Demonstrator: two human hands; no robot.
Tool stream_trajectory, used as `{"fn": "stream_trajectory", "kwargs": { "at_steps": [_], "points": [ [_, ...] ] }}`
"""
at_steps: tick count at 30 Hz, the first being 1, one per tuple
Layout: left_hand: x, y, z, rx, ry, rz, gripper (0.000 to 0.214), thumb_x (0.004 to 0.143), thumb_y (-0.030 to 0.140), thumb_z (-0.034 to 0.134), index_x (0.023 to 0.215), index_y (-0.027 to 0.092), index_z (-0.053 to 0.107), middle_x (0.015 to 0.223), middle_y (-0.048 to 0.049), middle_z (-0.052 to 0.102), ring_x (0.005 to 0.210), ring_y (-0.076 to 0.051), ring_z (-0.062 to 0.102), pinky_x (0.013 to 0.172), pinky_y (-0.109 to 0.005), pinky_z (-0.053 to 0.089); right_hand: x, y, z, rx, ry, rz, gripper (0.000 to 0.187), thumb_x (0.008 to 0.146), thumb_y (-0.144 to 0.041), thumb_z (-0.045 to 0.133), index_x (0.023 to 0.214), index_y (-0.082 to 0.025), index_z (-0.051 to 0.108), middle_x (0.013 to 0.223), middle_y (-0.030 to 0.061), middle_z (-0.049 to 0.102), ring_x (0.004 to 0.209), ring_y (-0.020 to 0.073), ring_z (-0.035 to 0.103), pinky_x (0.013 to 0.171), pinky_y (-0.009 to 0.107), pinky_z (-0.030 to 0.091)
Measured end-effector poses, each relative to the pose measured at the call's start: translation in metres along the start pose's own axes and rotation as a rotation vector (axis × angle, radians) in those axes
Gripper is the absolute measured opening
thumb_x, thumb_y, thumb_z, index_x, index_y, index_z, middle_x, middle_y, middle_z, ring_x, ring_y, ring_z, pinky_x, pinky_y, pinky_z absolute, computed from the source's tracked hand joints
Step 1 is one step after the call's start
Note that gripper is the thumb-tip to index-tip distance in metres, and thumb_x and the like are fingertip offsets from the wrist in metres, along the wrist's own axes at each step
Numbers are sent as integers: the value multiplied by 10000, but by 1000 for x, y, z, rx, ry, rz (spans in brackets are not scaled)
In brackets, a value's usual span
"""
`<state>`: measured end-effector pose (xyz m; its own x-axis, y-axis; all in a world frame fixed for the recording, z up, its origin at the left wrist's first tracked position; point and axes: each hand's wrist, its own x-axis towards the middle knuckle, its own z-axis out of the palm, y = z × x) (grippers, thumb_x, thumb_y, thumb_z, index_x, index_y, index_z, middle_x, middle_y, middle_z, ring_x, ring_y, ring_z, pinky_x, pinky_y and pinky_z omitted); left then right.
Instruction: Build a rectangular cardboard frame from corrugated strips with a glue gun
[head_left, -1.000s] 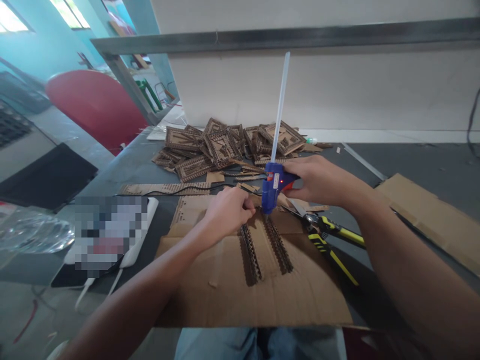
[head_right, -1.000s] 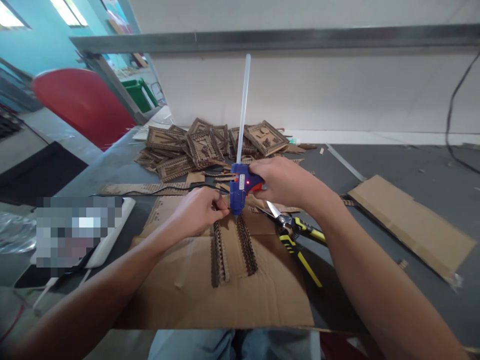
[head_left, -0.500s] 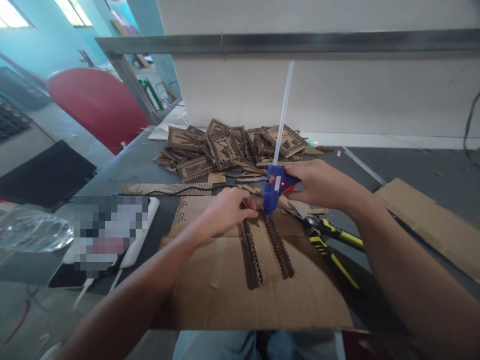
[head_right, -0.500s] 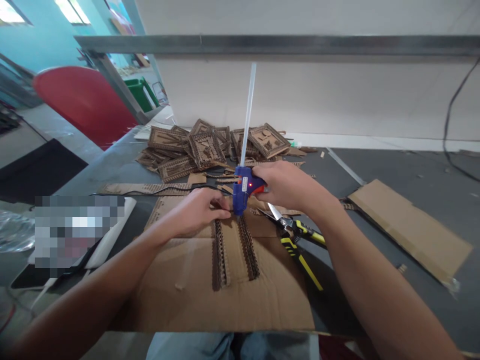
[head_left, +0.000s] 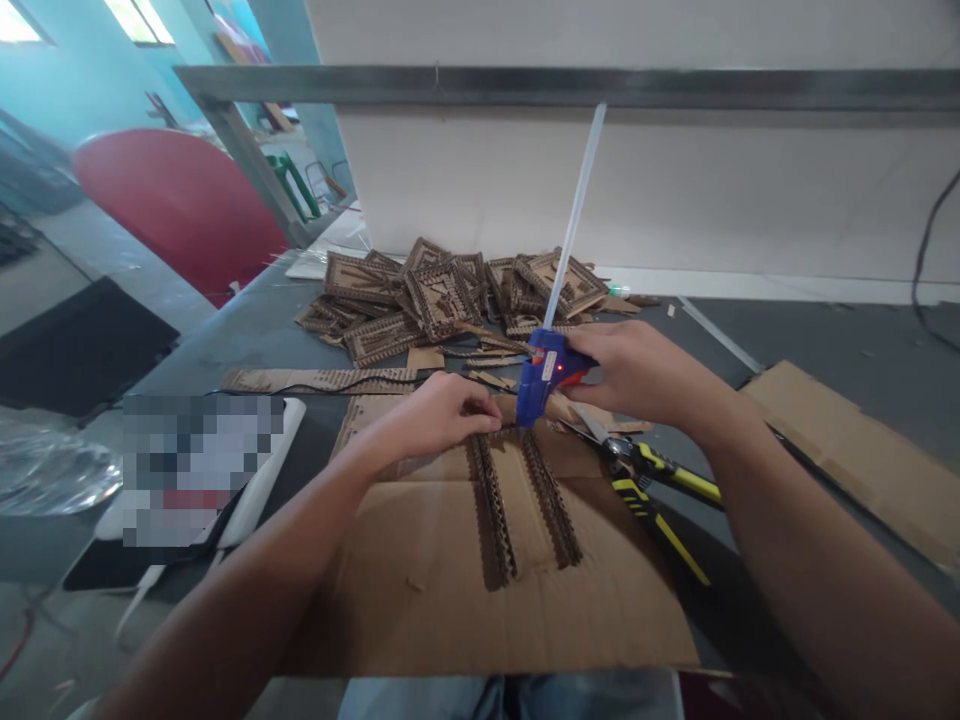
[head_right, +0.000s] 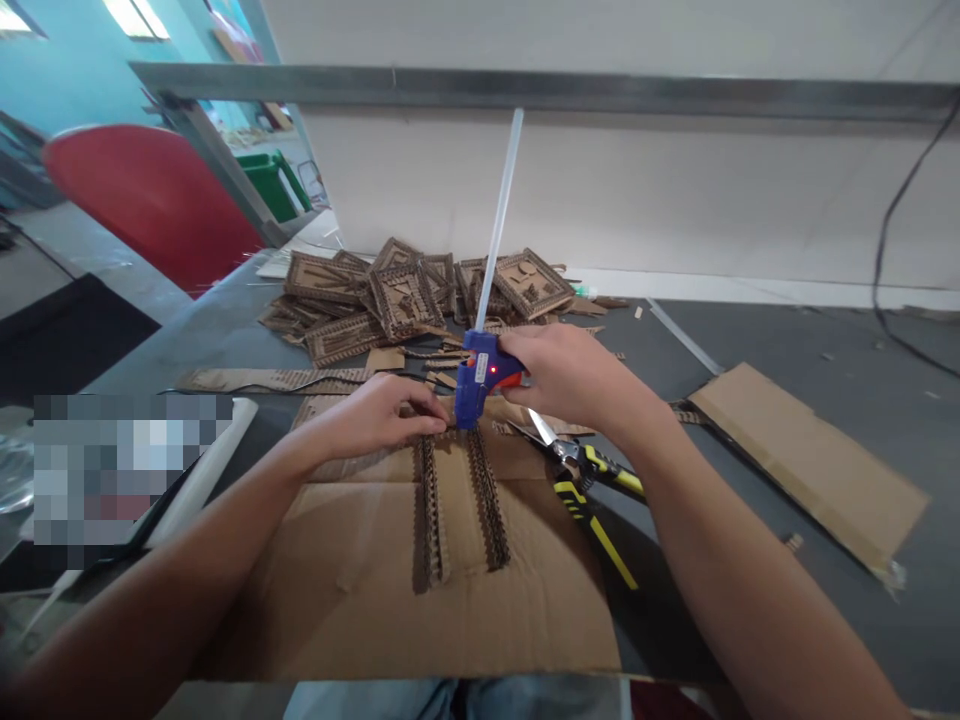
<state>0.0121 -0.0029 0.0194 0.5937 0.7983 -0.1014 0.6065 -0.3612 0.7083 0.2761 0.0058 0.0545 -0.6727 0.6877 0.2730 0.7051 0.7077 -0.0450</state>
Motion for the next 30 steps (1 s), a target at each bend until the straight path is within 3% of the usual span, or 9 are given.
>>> {"fn": "stream_trajectory", "kwargs": {
  "at_steps": [6, 11, 18, 23, 30],
  "points": [
    [1, -9, 12, -127, 165, -15, 212, 834, 293, 714, 1012, 183, 749, 947, -43, 790, 855, -181, 708, 762, -278, 532, -2, -6, -1, -104, 88, -1, 156, 888, -328, 624, 915, -175, 631, 832, 97, 717, 710, 228, 638, 602, 305, 347],
    [8, -21, 18, -44, 275, 3, 230, 874, 279, 637, 1045, 189, 761, 956, -40, 778, 824, -167, 662, 735, -267, 499, -4, -12, 1, -175, 124, -22, 193, 926, -353, 575, 984, -182, 643, 928, 114, 750, 782, 239, 669, 578, 307, 333],
    [11, -32, 25, -34, 320, 135, 221, 903, 304, 613, 989, 177, 772, 921, -28, 762, 806, -150, 638, 718, -247, 462, -4, -20, 5, -188, 135, -81, 147, 928, -307, 564, 926, -189, 652, 885, 85, 760, 750, 215, 671, 561, 305, 310],
    [12, -31, 26, -58, 359, 76, 182, 867, 265, 638, 958, 175, 766, 846, -9, 740, 749, -132, 610, 681, -230, 453, -3, -26, 6, -163, 120, -162, 120, 945, -250, 561, 939, -170, 651, 830, 68, 754, 703, 200, 669, 548, 311, 291],
    [10, -31, 29, -138, 381, 89, 224, 879, 323, 637, 992, 170, 756, 819, -26, 735, 690, -117, 590, 618, -216, 440, -4, -23, 5, -184, 105, -126, 112, 937, -251, 579, 945, -178, 663, 871, 61, 767, 695, 198, 672, 535, 309, 282]
  ]
}}
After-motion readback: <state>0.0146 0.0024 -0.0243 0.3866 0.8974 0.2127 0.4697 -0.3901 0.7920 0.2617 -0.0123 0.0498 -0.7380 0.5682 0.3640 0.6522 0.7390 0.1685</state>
